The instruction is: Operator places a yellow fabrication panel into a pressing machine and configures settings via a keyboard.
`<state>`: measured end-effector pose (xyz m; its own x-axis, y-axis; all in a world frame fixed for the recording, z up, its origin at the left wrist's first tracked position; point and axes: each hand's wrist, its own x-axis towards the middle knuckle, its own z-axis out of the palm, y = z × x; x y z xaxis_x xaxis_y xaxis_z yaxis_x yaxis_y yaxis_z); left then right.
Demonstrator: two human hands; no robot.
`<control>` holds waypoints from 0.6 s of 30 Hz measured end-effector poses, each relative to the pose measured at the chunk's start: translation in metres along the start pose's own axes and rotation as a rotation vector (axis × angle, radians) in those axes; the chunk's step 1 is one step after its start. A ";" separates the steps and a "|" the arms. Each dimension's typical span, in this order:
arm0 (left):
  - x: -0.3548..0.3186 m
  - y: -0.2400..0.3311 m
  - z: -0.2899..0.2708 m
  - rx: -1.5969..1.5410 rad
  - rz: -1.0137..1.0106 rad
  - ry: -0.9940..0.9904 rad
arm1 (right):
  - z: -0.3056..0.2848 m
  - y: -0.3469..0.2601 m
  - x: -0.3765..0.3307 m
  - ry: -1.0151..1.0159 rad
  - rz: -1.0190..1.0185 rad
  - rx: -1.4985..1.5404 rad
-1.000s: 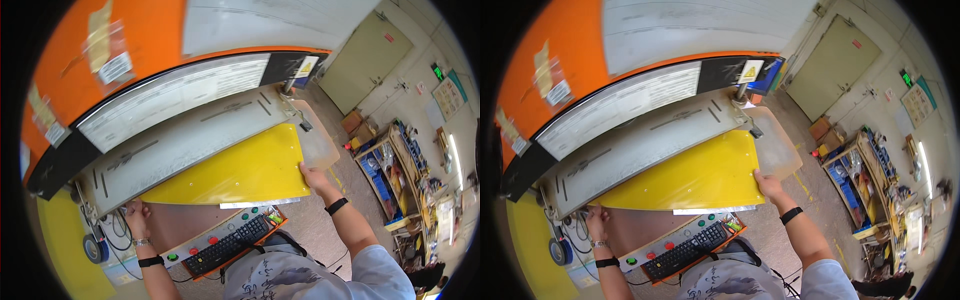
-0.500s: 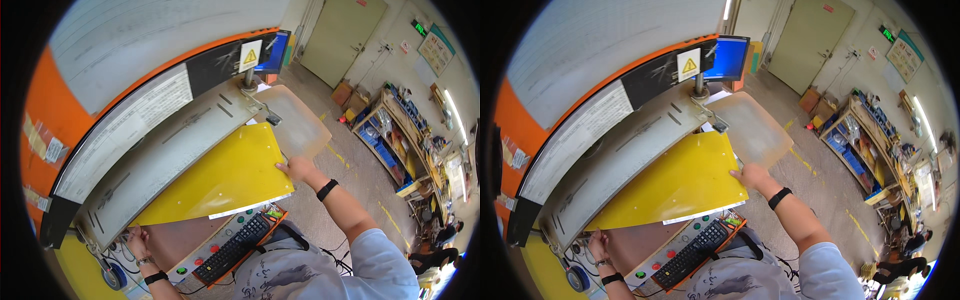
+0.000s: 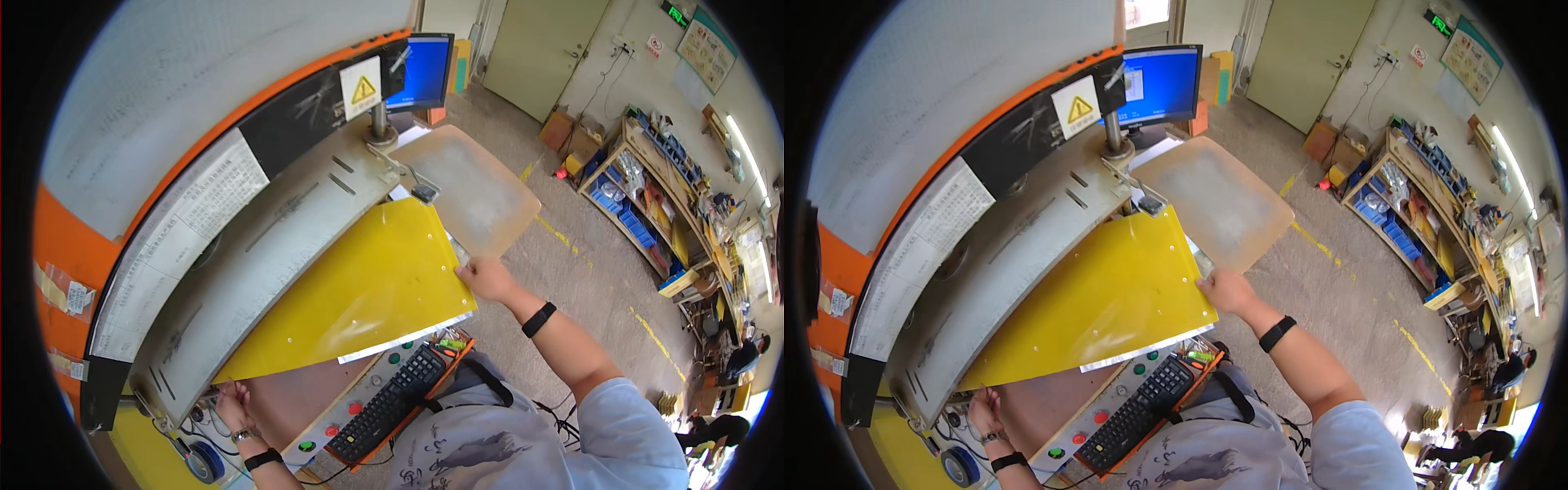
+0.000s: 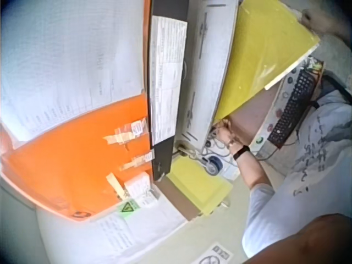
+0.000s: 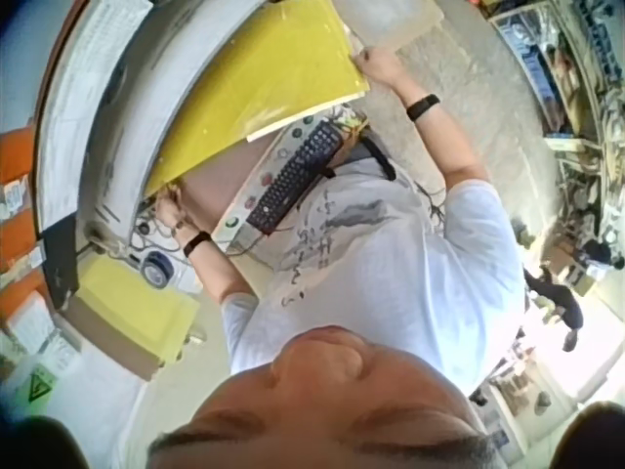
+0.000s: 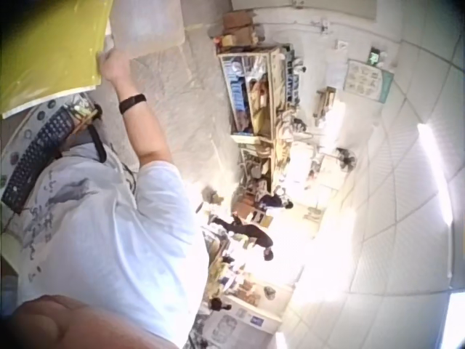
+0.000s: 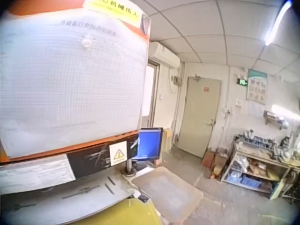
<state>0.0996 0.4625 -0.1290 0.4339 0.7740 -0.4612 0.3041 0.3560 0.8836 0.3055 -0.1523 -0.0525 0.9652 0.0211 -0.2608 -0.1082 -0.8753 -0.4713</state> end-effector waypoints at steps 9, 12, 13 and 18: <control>0.015 0.002 -0.004 -0.071 -0.024 -0.047 | -0.015 -0.010 0.008 -0.079 0.032 0.010; 0.019 0.002 -0.005 -0.062 -0.021 -0.050 | -0.021 -0.015 0.008 -0.145 0.067 0.018; 0.019 0.003 -0.004 -0.033 -0.020 -0.039 | -0.020 -0.019 0.006 -0.135 0.043 -0.066; 0.015 0.006 0.001 -0.014 -0.058 -0.065 | -0.016 -0.014 -0.004 -0.111 0.035 -0.081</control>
<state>0.1083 0.4756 -0.1310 0.4700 0.7163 -0.5158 0.3185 0.4074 0.8559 0.3069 -0.1485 -0.0311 0.9281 0.0392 -0.3702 -0.1177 -0.9126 -0.3916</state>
